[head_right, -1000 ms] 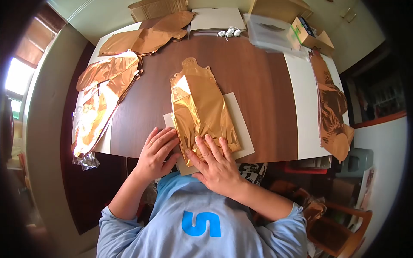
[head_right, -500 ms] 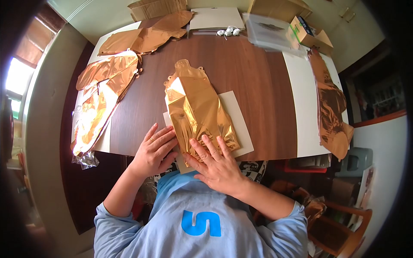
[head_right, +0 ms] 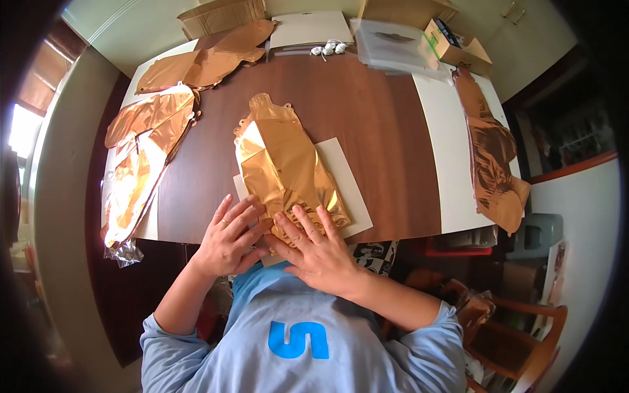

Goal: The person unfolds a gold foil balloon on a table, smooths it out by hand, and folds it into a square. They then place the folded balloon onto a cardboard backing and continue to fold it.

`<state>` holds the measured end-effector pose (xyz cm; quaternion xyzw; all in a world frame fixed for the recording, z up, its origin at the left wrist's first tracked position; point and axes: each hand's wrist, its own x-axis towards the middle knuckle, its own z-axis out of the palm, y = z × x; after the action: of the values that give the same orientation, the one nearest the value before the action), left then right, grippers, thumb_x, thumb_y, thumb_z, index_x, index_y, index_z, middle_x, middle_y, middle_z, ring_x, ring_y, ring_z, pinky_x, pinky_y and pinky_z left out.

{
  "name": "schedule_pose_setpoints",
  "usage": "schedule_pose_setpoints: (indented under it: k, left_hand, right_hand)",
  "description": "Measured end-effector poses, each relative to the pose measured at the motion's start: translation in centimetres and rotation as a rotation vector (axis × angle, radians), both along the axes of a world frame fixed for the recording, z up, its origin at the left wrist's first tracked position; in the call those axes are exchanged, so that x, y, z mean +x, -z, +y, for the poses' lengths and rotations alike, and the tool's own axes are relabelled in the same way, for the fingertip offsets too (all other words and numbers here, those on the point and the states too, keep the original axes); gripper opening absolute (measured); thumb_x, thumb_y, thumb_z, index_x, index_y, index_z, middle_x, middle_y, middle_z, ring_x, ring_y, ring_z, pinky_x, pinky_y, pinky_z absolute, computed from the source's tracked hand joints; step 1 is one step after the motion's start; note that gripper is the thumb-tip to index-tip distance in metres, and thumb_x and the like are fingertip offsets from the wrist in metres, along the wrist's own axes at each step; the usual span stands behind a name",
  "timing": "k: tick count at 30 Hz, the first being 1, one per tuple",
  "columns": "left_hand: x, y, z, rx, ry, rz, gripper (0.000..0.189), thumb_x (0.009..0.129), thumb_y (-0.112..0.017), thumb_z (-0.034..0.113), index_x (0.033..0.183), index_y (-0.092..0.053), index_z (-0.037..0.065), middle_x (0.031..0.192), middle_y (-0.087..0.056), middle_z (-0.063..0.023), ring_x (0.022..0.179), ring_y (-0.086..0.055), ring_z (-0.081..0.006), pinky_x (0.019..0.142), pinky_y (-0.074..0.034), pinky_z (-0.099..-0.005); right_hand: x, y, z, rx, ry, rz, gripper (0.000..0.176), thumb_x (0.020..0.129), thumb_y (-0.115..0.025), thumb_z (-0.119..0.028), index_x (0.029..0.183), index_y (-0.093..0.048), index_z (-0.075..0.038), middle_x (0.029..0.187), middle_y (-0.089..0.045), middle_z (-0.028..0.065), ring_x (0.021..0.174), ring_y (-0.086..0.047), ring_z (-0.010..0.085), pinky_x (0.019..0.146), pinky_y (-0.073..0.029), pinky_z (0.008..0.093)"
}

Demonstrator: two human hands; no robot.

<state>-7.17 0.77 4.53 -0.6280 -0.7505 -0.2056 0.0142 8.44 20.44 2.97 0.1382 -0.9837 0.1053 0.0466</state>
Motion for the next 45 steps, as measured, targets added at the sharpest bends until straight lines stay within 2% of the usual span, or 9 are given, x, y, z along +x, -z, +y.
schedule_pose_setpoints:
  k: [6, 7, 11, 22, 25, 31, 32, 38, 45]
  left_hand:
    - [-0.2, -0.1, 0.1, 0.019, 0.008, -0.034, 0.048, 0.081, -0.073, 0.033, 0.122, -0.067, 0.009, 0.131, -0.058, -0.014, 0.132, -0.051, -0.0329, 0.115, -0.029, -0.058]
    - [-0.2, -0.1, 0.2, 0.023, 0.008, -0.037, 0.048, 0.081, -0.073, 0.033, 0.122, -0.067, 0.01, 0.13, -0.059, -0.0138, 0.131, -0.052, -0.0328, 0.115, -0.029, -0.058]
    - [-0.3, 0.1, 0.2, 0.012, 0.007, -0.037, 0.046, 0.085, -0.07, 0.035, 0.123, -0.068, 0.011, 0.131, -0.059, -0.0136, 0.131, -0.052, -0.0324, 0.117, -0.025, -0.0566]
    - [-1.2, -1.4, 1.1, -0.009, -0.062, -0.102, 0.04, 0.088, -0.066, 0.031, 0.117, -0.068, 0.004, 0.123, -0.062, -0.0126, 0.125, -0.056, -0.0291, 0.115, -0.028, -0.0542]
    - [-1.6, -2.6, 3.8, 0.014, -0.055, -0.097, 0.042, 0.094, -0.062, 0.035, 0.124, -0.066, 0.006, 0.127, -0.061, -0.0159, 0.127, -0.054, -0.0332, 0.115, -0.026, -0.0561]
    - [-2.6, 0.4, 10.3, 0.022, 0.373, -0.141, 0.067, 0.098, -0.051, 0.049, 0.147, -0.043, 0.005, 0.15, -0.044, -0.0185, 0.141, -0.04, -0.0357, 0.117, -0.025, -0.0533]
    - [-3.5, 0.5, 10.3, -0.06, 0.336, -0.042, 0.07, 0.099, -0.043, 0.053, 0.151, -0.038, 0.005, 0.157, -0.035, -0.0172, 0.146, -0.032, -0.0346, 0.119, -0.021, -0.0515]
    - [-8.9, 1.0, 10.1, -0.16, 0.149, 0.154, 0.068, 0.099, -0.043, 0.053, 0.153, -0.036, 0.011, 0.159, -0.034, -0.0131, 0.149, -0.028, -0.0316, 0.121, -0.016, -0.0512]
    - [-8.6, -0.2, 8.4, -0.032, -0.142, 0.172, 0.067, 0.094, -0.058, 0.033, 0.151, -0.037, 0.004, 0.158, -0.034, -0.0165, 0.147, -0.03, -0.0323, 0.121, -0.017, -0.0523]
  right_hand:
    - [-0.1, -0.8, -0.3, -0.358, 0.172, 0.041, 0.079, 0.093, -0.06, -0.05, 0.155, -0.031, -0.01, 0.158, -0.025, 0.0253, 0.146, -0.024, 0.0441, 0.116, -0.018, 0.0617]
    - [-0.3, -1.3, -0.5, -0.317, 0.218, 0.043, 0.08, 0.097, -0.053, -0.05, 0.154, -0.028, -0.001, 0.156, -0.025, 0.031, 0.145, -0.023, 0.0474, 0.115, -0.018, 0.0629]
    - [-1.9, -1.9, -1.3, -0.193, 0.424, 0.075, 0.086, 0.096, -0.05, -0.055, 0.153, -0.026, 0.004, 0.155, -0.022, 0.0358, 0.145, -0.021, 0.05, 0.116, -0.015, 0.0637]
    - [-2.3, -1.0, -2.3, -0.139, 0.612, 0.02, 0.107, 0.082, -0.062, -0.065, 0.152, -0.025, 0.007, 0.153, -0.02, 0.0412, 0.146, -0.017, 0.0525, 0.117, -0.009, 0.0643]
    - [-2.5, -0.5, -2.4, -0.149, 0.622, 0.058, 0.108, 0.08, -0.064, -0.063, 0.152, -0.025, 0.008, 0.152, -0.021, 0.0409, 0.146, -0.016, 0.0528, 0.117, -0.009, 0.0647]
    - [-2.6, -0.5, -2.3, -0.092, 0.59, 0.026, 0.11, 0.078, -0.065, -0.063, 0.151, -0.025, 0.008, 0.153, -0.02, 0.0399, 0.146, -0.015, 0.0528, 0.117, -0.007, 0.0648]
    - [-2.5, -0.5, -2.4, -0.117, 0.599, 0.017, 0.111, 0.077, -0.066, -0.064, 0.151, -0.025, 0.009, 0.153, -0.02, 0.0399, 0.146, -0.014, 0.0527, 0.117, -0.006, 0.0647]
    - [-2.5, -0.6, -2.3, -0.147, 0.623, 0.001, 0.118, 0.074, -0.064, -0.072, 0.15, -0.027, 0.01, 0.154, -0.017, 0.0404, 0.147, -0.013, 0.053, 0.117, -0.004, 0.0649]
    - [-2.5, -0.5, -2.4, -0.129, 0.621, 0.033, 0.117, 0.075, -0.063, -0.072, 0.15, -0.026, 0.01, 0.153, -0.019, 0.0415, 0.146, -0.015, 0.0539, 0.117, -0.006, 0.0652]
